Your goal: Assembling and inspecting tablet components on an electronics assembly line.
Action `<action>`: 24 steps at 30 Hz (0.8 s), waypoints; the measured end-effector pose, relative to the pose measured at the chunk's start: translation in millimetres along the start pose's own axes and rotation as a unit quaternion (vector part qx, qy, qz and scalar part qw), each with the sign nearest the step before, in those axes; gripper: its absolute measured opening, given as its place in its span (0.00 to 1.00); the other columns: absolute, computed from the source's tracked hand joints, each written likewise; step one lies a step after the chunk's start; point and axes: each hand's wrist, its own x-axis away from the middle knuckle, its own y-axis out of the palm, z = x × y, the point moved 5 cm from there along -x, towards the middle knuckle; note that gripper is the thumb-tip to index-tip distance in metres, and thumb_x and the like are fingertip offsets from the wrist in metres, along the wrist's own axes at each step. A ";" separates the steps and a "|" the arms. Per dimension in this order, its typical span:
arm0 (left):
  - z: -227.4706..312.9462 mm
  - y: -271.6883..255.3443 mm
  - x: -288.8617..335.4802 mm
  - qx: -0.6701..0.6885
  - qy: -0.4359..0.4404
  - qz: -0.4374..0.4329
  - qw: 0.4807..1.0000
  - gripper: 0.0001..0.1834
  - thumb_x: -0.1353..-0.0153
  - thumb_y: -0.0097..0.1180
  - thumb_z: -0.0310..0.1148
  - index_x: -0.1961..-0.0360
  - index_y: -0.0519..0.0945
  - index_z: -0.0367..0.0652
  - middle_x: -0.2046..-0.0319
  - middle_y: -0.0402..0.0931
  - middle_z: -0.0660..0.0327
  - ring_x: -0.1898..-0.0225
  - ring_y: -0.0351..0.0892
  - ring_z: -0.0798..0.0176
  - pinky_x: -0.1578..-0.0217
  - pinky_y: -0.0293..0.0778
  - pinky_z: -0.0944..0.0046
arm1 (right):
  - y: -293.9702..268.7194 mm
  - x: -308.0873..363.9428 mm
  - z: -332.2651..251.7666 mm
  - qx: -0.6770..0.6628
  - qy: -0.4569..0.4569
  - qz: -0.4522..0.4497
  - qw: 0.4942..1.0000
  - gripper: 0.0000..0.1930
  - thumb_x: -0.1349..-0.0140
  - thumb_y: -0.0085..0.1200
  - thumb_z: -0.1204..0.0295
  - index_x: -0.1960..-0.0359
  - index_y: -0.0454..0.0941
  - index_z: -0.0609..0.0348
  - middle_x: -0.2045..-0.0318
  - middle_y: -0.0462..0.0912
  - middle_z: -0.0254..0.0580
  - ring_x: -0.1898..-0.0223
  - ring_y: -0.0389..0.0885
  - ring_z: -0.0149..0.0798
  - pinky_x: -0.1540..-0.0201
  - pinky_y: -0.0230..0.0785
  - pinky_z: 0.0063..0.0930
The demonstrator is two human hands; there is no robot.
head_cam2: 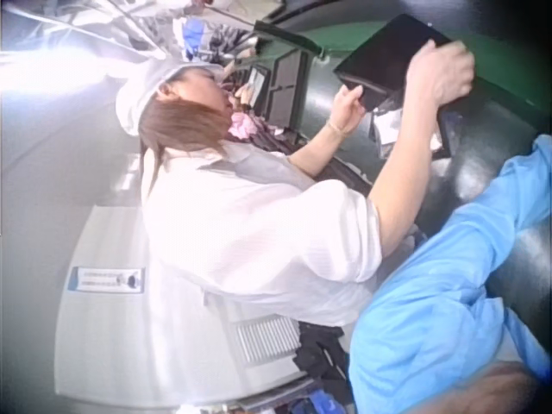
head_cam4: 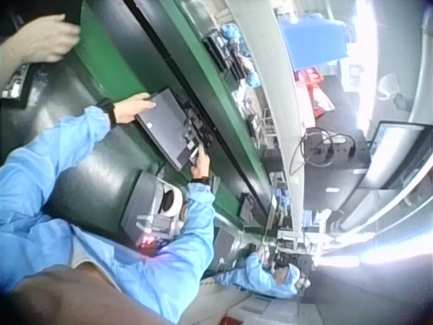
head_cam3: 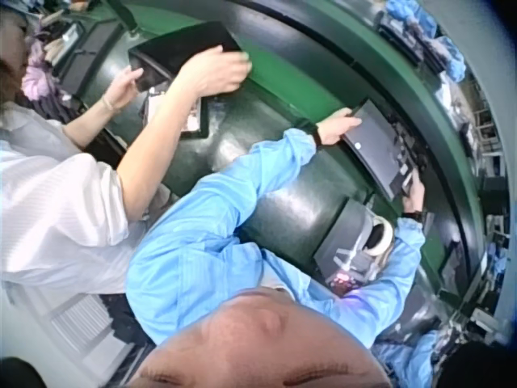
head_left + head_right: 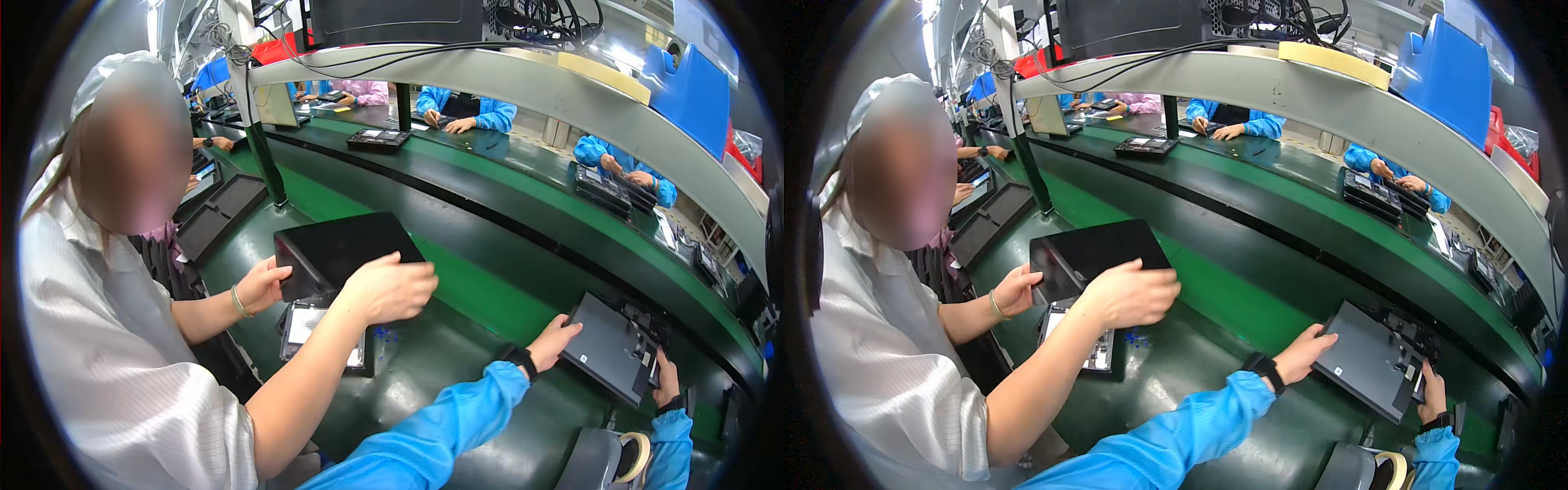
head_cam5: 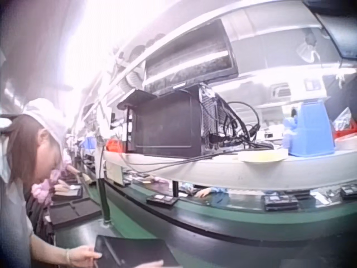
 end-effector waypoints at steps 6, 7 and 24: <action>30.3 6.5 101.6 0.152 -0.112 -0.097 0.977 0.17 0.38 0.52 0.36 0.54 0.73 0.35 0.57 0.76 0.57 0.55 0.77 0.62 0.51 0.73 0.60 | 50.4 42.8 -41.1 0.051 0.019 -0.078 0.995 0.21 0.39 0.56 0.55 0.59 0.75 0.65 0.69 0.82 0.36 0.73 0.81 0.31 0.71 0.73 0.26; 34.9 9.4 120.4 0.120 -0.116 -0.078 0.983 0.19 0.39 0.53 0.37 0.51 0.72 0.34 0.55 0.76 0.55 0.54 0.77 0.61 0.53 0.74 0.60 | 55.8 50.0 -46.6 0.060 0.021 -0.103 0.993 0.22 0.39 0.55 0.56 0.59 0.75 0.67 0.69 0.82 0.38 0.73 0.81 0.31 0.70 0.74 0.27; 24.4 -63.8 337.7 0.074 -0.032 0.097 0.992 0.21 0.43 0.54 0.23 0.48 0.70 0.32 0.54 0.76 0.52 0.54 0.78 0.56 0.51 0.74 0.58 | 181.7 205.4 -66.5 0.480 0.103 -0.321 0.810 0.33 0.36 0.44 0.44 0.52 0.72 0.70 0.59 0.77 0.42 0.59 0.73 0.33 0.55 0.66 0.27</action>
